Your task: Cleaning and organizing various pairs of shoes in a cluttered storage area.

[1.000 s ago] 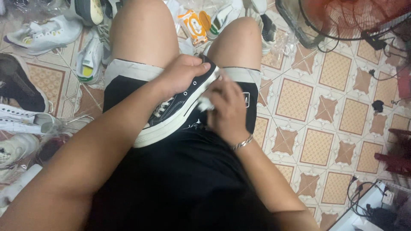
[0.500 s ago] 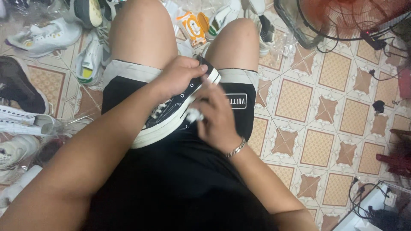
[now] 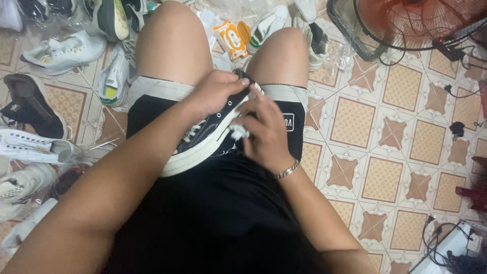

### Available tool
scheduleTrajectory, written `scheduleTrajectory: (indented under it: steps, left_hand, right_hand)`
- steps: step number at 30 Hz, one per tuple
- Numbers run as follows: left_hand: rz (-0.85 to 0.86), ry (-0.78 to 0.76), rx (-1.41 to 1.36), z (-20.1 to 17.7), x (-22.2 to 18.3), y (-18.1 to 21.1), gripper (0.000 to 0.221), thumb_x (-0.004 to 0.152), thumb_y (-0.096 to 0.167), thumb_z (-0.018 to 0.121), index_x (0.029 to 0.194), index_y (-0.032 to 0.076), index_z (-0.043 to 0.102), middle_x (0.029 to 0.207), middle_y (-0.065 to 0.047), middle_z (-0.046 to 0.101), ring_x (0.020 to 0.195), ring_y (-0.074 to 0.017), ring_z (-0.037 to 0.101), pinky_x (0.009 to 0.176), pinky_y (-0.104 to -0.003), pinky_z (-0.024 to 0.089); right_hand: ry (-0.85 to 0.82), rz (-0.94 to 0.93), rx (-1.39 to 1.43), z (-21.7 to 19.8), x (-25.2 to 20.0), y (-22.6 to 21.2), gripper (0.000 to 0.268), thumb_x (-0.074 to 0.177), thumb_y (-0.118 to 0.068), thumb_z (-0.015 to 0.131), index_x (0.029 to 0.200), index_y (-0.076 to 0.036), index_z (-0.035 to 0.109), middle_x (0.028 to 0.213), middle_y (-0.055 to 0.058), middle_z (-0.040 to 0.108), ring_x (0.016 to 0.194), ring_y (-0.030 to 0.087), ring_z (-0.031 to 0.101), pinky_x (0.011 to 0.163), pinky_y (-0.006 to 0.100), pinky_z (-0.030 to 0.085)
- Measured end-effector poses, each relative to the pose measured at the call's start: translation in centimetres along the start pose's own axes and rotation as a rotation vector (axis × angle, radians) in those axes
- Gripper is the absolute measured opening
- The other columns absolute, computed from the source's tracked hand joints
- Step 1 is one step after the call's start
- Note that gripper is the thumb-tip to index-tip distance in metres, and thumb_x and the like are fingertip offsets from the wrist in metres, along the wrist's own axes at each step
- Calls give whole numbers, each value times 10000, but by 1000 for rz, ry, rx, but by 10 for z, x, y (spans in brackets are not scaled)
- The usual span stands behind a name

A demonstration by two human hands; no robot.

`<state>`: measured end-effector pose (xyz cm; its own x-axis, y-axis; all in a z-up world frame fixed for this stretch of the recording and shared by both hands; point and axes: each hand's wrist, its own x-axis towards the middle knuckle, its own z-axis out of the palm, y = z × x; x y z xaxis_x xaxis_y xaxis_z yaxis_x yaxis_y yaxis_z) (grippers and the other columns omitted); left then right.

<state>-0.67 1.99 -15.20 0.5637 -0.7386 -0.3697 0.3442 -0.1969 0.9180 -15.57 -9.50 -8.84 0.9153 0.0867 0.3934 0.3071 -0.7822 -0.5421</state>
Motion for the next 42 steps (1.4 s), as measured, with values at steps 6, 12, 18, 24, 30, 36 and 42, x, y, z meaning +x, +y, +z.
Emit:
scheduleTrajectory:
  steps: [6,12,18,24,30,36,42]
  left_hand:
    - [42,-45,24,-7,17,-31,376,1020,333,618,884,7,747,763,-11,703,679,-50,559,635,-245,477]
    - [15,-43,-89,-4,10,-15,338,1020,327,599,966,29,749,805,4,714,696,-44,583,617,-238,485]
    - [119,37,-101,-29,-25,2,349,1009,282,626,1269,50,628,1026,-42,685,918,-83,638,799,-243,522]
    - [364,112,148,-47,-150,4,530,957,201,688,1446,70,532,1387,-87,568,1278,-165,552,1049,-317,490]
    - [327,263,418,-31,-209,-6,603,711,148,890,1266,64,672,1283,-82,667,1215,-212,638,998,-335,523]
    - [481,528,511,0,-203,17,492,689,116,920,1144,62,742,1087,-81,744,996,-204,741,853,-304,603]
    - [887,383,494,15,-167,54,467,736,96,945,1143,55,720,1043,-91,724,1041,-211,731,902,-313,594]
  right_hand:
    - [-10,-37,86,5,-3,-9,304,717,83,694,924,-139,710,1094,36,648,1410,362,543,1150,499,474]
    - [22,-19,-1,-2,4,9,329,696,95,678,955,-106,704,1129,84,643,1388,381,543,1111,510,461]
    - [23,63,70,4,3,8,330,715,116,646,984,-74,673,1156,94,649,1357,377,593,1077,451,541]
    - [25,82,117,5,3,7,319,733,135,619,987,-52,672,1159,122,637,1373,397,578,1095,447,530]
    - [70,94,191,11,4,7,302,768,149,600,1000,-34,662,1170,130,633,1384,382,574,1147,442,502]
    - [122,176,361,14,-10,24,190,872,106,674,1006,-29,682,1192,99,643,1313,316,610,1249,465,412]
    - [251,297,812,-6,-26,2,89,976,-48,690,1042,2,655,1265,113,601,1372,279,553,1258,495,364]
